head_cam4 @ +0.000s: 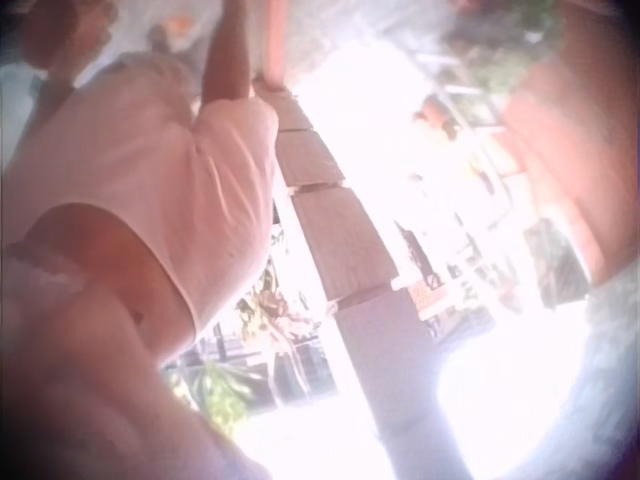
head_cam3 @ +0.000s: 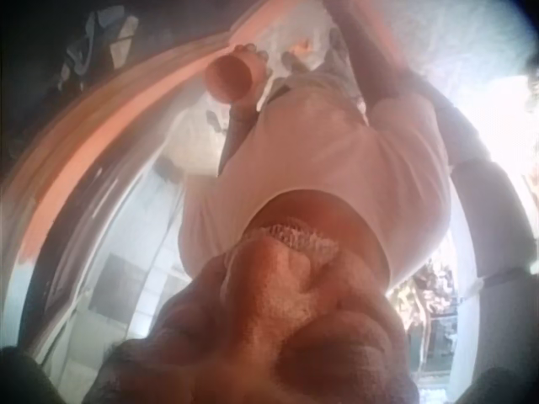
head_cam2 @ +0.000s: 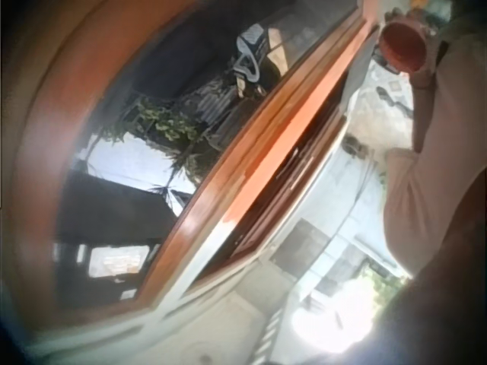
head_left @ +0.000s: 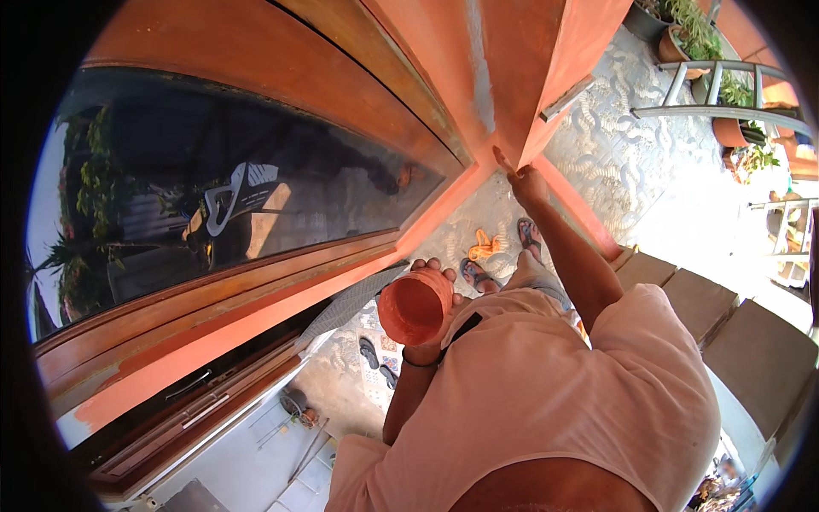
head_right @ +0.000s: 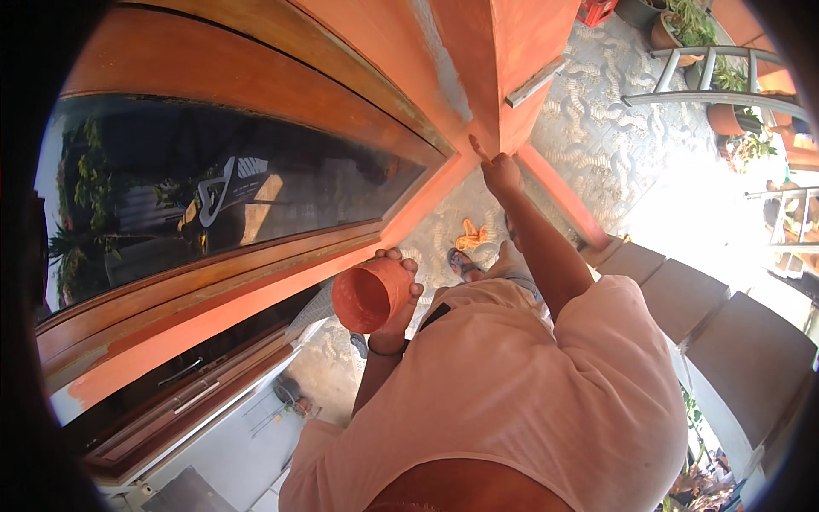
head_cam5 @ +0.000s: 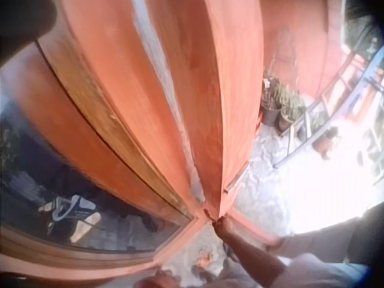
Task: The person paints the wooden door frame with orange paint using a brush. They repeatedly dip the brush into a small container and apply paint along the vertical and horizontal edges of the frame.
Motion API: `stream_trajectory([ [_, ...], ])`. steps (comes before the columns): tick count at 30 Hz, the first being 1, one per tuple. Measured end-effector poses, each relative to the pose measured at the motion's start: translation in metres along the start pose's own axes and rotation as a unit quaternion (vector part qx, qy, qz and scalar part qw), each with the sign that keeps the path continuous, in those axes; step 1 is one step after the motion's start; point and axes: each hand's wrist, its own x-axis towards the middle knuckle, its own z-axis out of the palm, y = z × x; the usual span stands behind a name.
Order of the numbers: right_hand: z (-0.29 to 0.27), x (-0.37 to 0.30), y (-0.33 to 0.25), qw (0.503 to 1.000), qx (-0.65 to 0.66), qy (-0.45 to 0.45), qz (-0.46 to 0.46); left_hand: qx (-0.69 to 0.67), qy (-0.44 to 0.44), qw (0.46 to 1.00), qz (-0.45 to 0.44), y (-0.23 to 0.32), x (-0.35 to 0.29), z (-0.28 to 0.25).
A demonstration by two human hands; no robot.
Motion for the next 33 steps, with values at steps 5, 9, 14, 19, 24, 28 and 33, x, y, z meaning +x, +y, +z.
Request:
stream_trajectory([
  [5,0.020,0.004,0.012,0.989,-0.147,-0.026,0.008,0.007,0.020,1.000,0.007,0.005,-0.010,-0.002],
  [9,0.029,0.021,0.004,0.976,0.100,-0.131,0.143,0.007,0.062,0.998,0.003,0.012,-0.024,-0.007],
  [14,0.056,0.074,0.020,0.973,0.204,-0.021,0.106,0.019,0.070,0.997,-0.030,0.017,-0.007,0.005],
  [19,0.012,0.042,-0.040,0.953,0.287,-0.041,0.084,0.023,0.070,0.997,-0.024,0.018,-0.009,0.005],
  [24,-0.025,-0.034,-0.036,0.936,0.348,-0.050,-0.015,0.010,0.071,0.997,-0.041,0.018,-0.006,-0.005],
  [28,-0.015,-0.027,0.004,0.973,0.219,-0.050,0.052,0.005,0.075,0.996,-0.049,0.010,-0.001,0.007],
  [33,0.045,0.046,0.022,0.991,0.122,0.053,0.020,-0.013,0.085,0.994,-0.066,0.004,0.007,0.019],
])
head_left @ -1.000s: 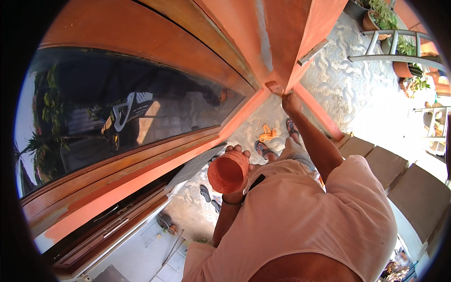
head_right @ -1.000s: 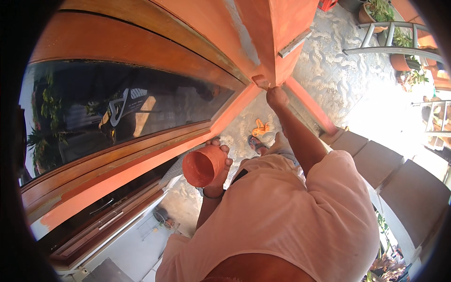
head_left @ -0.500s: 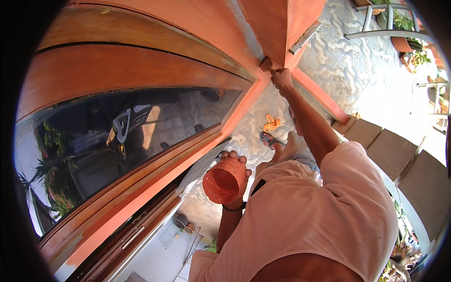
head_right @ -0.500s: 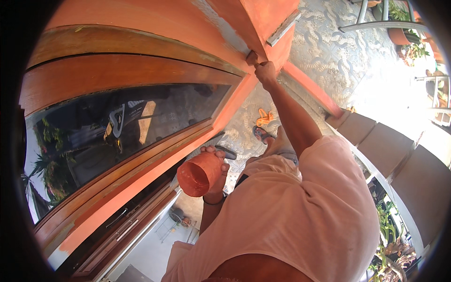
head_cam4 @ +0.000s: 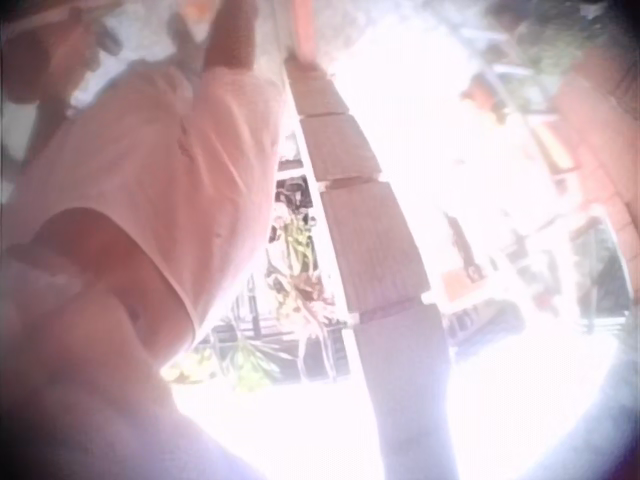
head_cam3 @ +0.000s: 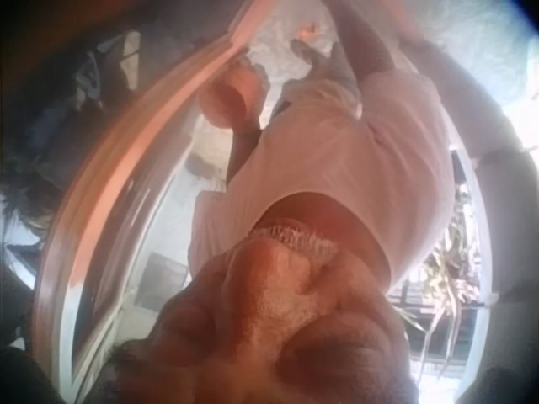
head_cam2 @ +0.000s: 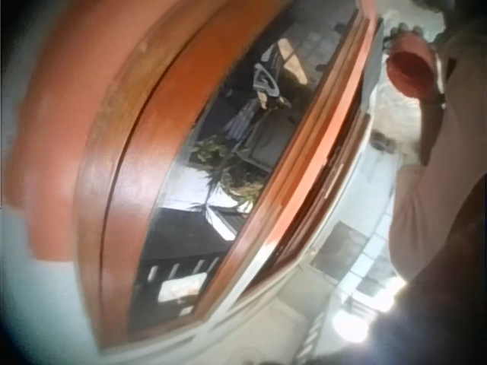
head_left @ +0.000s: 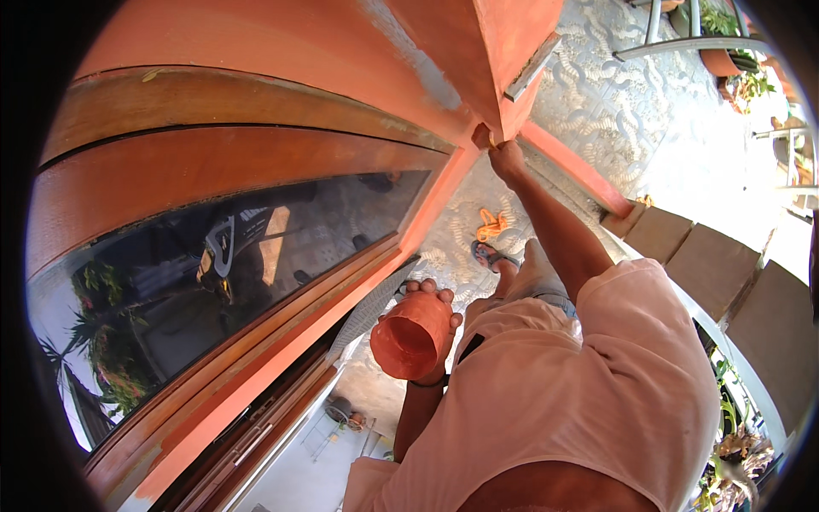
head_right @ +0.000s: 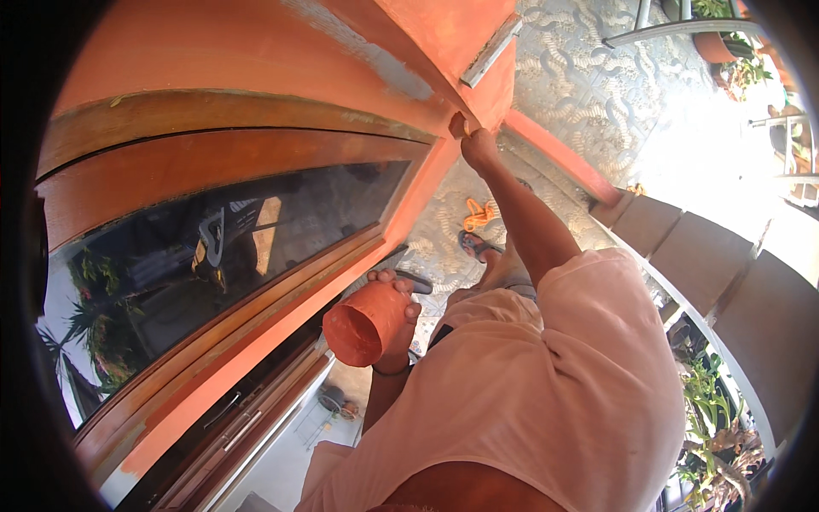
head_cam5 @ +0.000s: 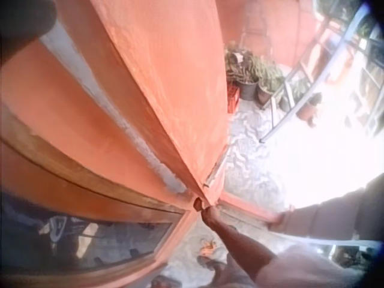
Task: The person paints the wooden door frame with orange paint using a brush. They repeatedly dip the brush into a small container and apply paint along the vertical and horizontal edges of the frame.
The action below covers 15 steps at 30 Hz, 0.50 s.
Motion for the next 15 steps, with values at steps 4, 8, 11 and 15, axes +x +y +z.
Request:
stream_trajectory([
  [4,0.014,0.014,-0.030,1.000,0.010,-0.008,-0.020,0.001,0.003,1.000,-0.001,-0.002,-0.001,0.002],
  [8,-0.013,-0.041,-0.053,0.982,0.115,0.019,-0.147,-0.010,0.012,1.000,0.021,0.000,-0.012,-0.010],
  [11,-0.027,-0.074,-0.022,0.991,0.113,-0.019,-0.075,-0.018,0.012,0.999,0.026,0.001,-0.013,-0.014],
  [15,-0.019,-0.046,0.003,0.999,-0.021,-0.033,-0.013,-0.021,0.007,1.000,0.010,0.002,-0.006,-0.009],
])
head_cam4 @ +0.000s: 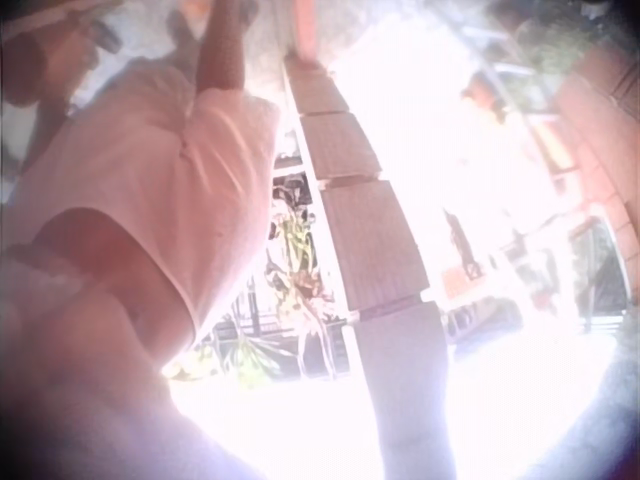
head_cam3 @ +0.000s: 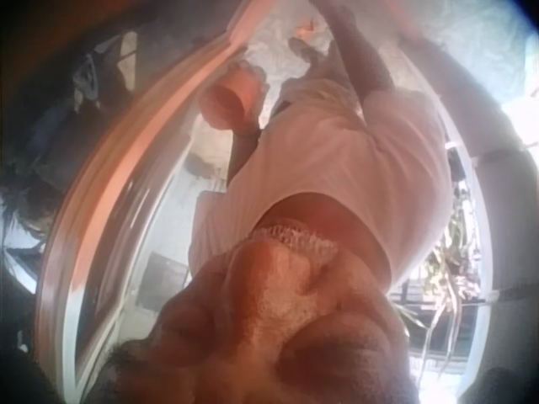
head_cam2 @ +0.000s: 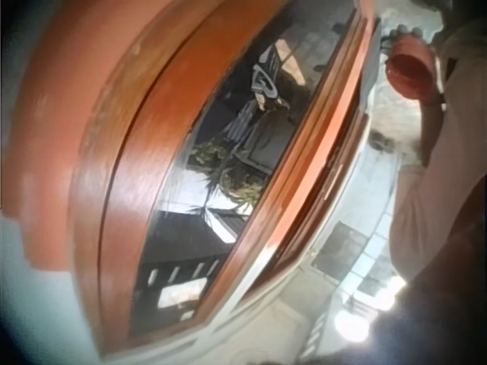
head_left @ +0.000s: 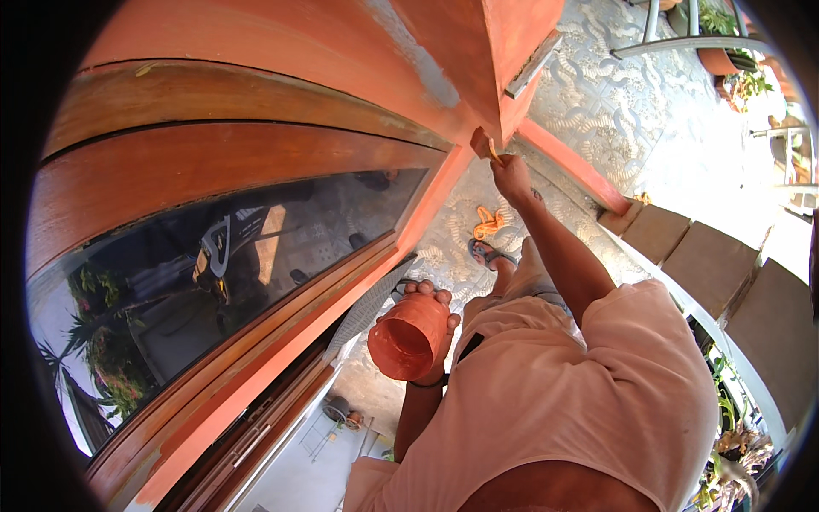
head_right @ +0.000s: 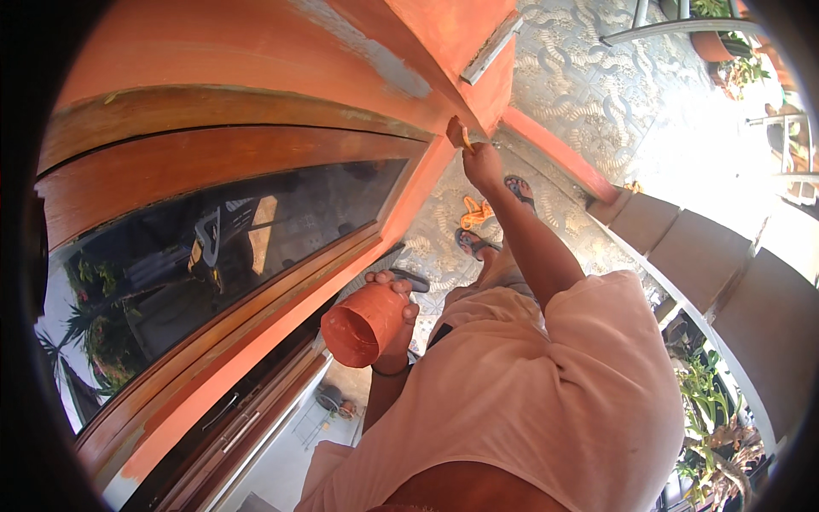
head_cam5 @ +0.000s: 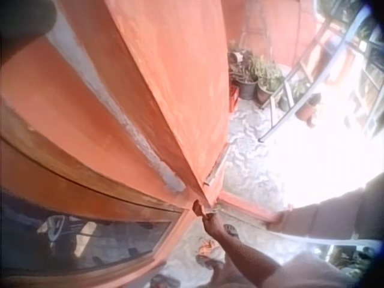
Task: The person paints the wooden door frame with orange paint using a brush. They repeatedly dip the brush into a small container and apply paint along the vertical and horizontal edges of the frame.
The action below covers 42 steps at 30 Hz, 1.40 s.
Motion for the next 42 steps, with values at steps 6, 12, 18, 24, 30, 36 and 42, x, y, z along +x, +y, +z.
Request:
stream_trajectory([
  [6,-0.011,0.035,-0.067,0.996,0.086,-0.003,-0.025,0.002,-0.019,1.000,-0.016,-0.002,0.005,0.005],
  [12,-0.089,-0.029,-0.171,0.980,0.181,-0.066,-0.053,0.002,-0.048,0.999,-0.013,-0.004,0.008,-0.006],
  [18,-0.155,-0.092,-0.236,0.956,0.248,-0.052,-0.148,0.005,-0.063,0.998,-0.030,-0.003,0.021,0.002],
  [24,-0.117,-0.090,-0.181,0.886,0.426,-0.107,-0.148,-0.004,-0.061,0.998,-0.013,-0.005,0.021,-0.001],
  [30,-0.024,0.009,-0.081,0.921,0.341,-0.140,-0.127,0.005,-0.051,0.999,0.002,-0.007,0.013,-0.002],
  [36,-0.011,0.013,-0.004,0.979,0.180,-0.094,-0.028,0.003,-0.041,0.999,-0.002,-0.006,0.007,-0.002],
  [42,-0.041,-0.005,-0.079,0.998,-0.013,-0.034,-0.057,0.003,-0.058,0.998,-0.023,-0.001,0.012,-0.008],
])
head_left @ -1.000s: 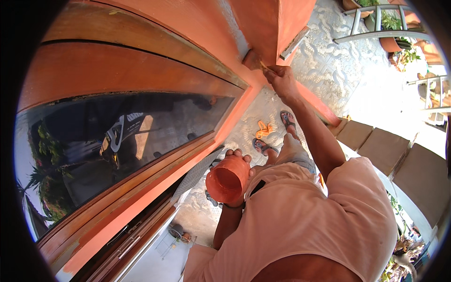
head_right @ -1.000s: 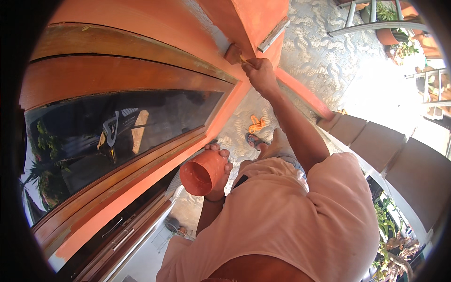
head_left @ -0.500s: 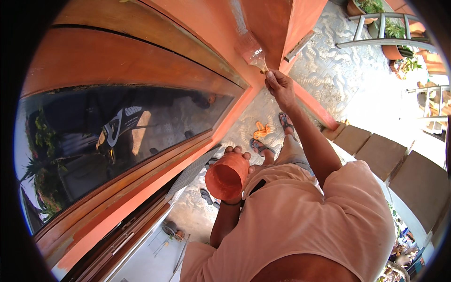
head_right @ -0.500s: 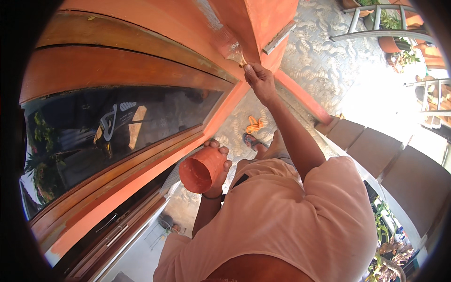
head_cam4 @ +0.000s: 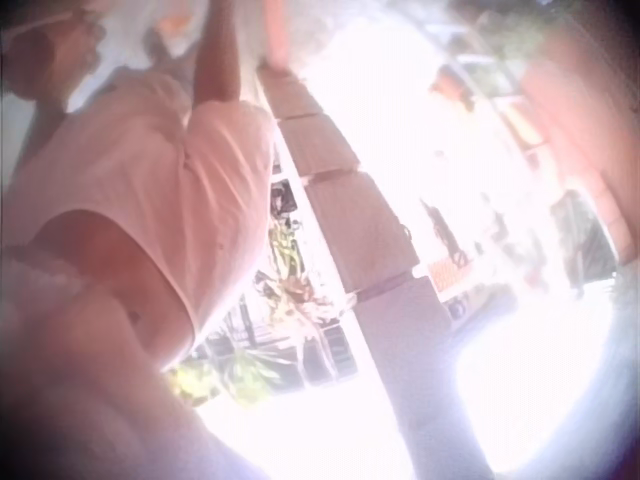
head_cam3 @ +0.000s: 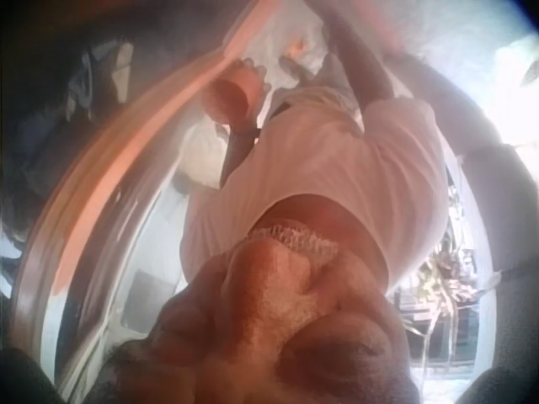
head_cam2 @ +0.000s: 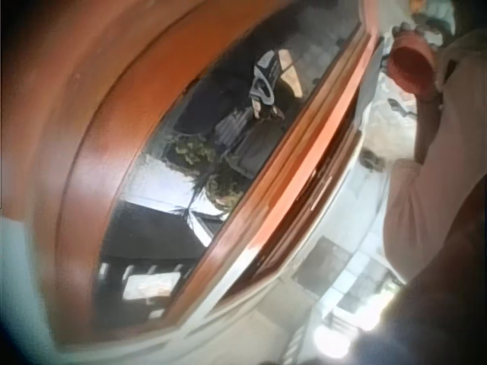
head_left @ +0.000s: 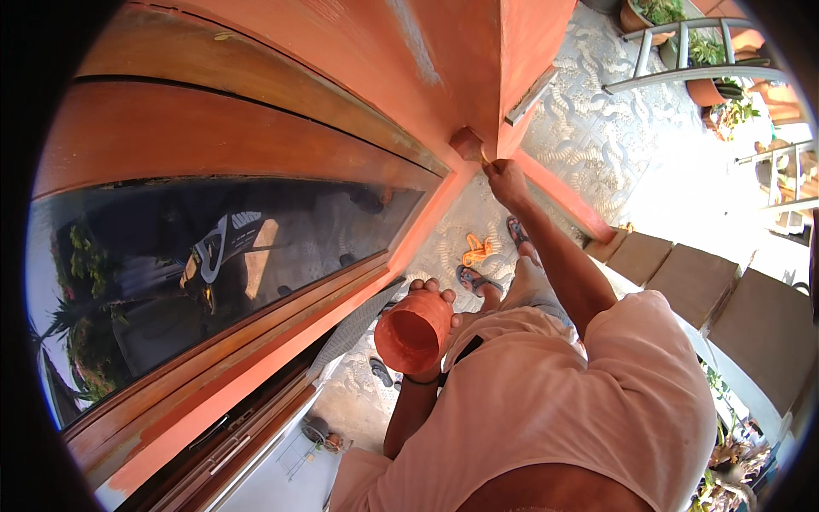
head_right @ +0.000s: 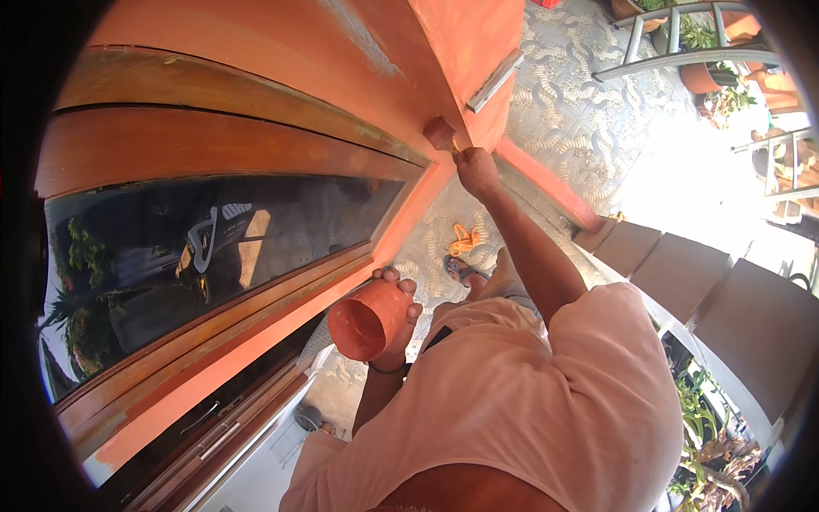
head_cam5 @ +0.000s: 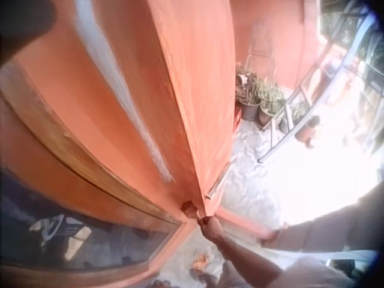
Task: The person paints the wooden door frame with orange paint using a brush. They repeatedly dip the brush into a small container and apply paint along the vertical and horizontal edges of the frame.
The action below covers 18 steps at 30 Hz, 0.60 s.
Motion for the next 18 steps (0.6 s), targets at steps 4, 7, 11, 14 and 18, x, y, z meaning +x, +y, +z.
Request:
stream_trajectory([
  [4,-0.041,-0.008,-0.095,0.994,0.006,0.050,-0.100,0.011,-0.029,0.999,-0.014,-0.003,0.012,0.005],
  [7,-0.084,-0.038,-0.168,0.983,-0.007,0.076,-0.168,0.024,-0.029,0.999,-0.037,0.001,0.015,0.009],
  [11,-0.129,-0.080,-0.240,0.975,0.059,0.027,-0.213,0.007,-0.049,0.998,-0.042,0.007,0.012,-0.006],
  [14,-0.162,-0.121,-0.276,0.962,0.150,0.033,-0.226,-0.003,-0.038,0.998,-0.046,0.015,0.012,-0.027],
  [18,-0.164,-0.132,-0.283,0.904,0.317,0.032,-0.284,0.013,-0.013,0.999,-0.038,0.017,0.013,-0.016],
])
